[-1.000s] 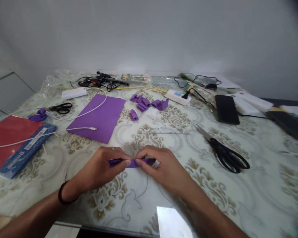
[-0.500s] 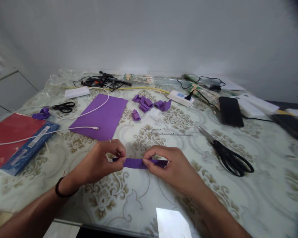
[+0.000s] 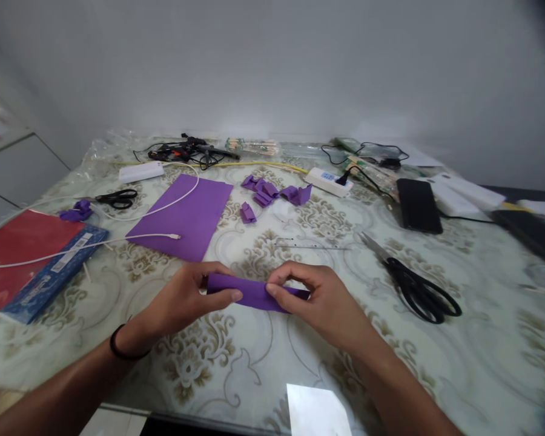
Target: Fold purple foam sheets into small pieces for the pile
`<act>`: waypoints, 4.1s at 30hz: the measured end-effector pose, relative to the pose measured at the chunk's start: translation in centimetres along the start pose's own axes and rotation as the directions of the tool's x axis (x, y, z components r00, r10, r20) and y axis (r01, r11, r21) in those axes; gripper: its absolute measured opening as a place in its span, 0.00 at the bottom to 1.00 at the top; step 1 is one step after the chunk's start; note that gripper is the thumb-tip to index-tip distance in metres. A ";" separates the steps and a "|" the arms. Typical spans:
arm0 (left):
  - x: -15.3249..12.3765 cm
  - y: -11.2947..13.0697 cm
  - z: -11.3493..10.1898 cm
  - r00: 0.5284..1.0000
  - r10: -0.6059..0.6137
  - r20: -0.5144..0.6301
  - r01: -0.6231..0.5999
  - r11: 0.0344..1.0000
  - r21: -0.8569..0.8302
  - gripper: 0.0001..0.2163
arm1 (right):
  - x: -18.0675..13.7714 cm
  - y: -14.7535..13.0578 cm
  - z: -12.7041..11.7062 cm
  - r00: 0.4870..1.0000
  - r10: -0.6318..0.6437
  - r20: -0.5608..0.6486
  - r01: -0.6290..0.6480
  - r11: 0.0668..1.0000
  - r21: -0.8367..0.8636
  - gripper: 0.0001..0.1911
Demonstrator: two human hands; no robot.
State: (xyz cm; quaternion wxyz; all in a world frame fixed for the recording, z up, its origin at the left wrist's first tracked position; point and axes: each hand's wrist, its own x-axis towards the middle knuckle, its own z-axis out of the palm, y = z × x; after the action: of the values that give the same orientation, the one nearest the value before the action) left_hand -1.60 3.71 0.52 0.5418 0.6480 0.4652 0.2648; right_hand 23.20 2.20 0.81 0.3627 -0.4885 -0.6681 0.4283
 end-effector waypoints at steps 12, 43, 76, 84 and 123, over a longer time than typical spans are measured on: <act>-0.7 -1.2 1.9 0.971 0.001 -0.237 -0.087 0.932 -0.351 0.10 | -1.6 1.7 3.9 0.964 0.264 -0.030 -0.180 0.734 0.655 0.13; -1.3 0.2 1.3 0.995 -0.032 -0.093 0.038 0.997 0.063 0.14 | 0.1 1.4 2.5 0.961 0.194 -0.196 -0.070 0.859 0.507 0.08; -0.4 0.6 0.2 1.000 0.011 -0.015 -0.008 0.988 0.151 0.05 | -0.9 0.0 4.1 0.992 0.101 -0.072 -0.087 0.979 0.182 0.12; -0.5 0.7 0.1 1.000 -0.008 -0.024 0.013 0.977 0.215 0.03 | -1.2 -0.6 4.3 0.993 0.102 -0.059 -0.090 0.981 0.172 0.11; -0.7 -0.3 0.6 0.820 0.570 0.058 -0.489 0.644 0.589 0.17 | -0.3 1.0 3.3 0.955 0.292 0.057 -0.294 0.896 0.332 0.15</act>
State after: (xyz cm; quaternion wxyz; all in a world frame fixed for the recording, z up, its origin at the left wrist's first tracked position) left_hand -1.50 2.82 0.15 0.1844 0.8693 0.3473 0.2995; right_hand 20.60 1.34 -1.35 0.3705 -0.5130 -0.5048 0.5871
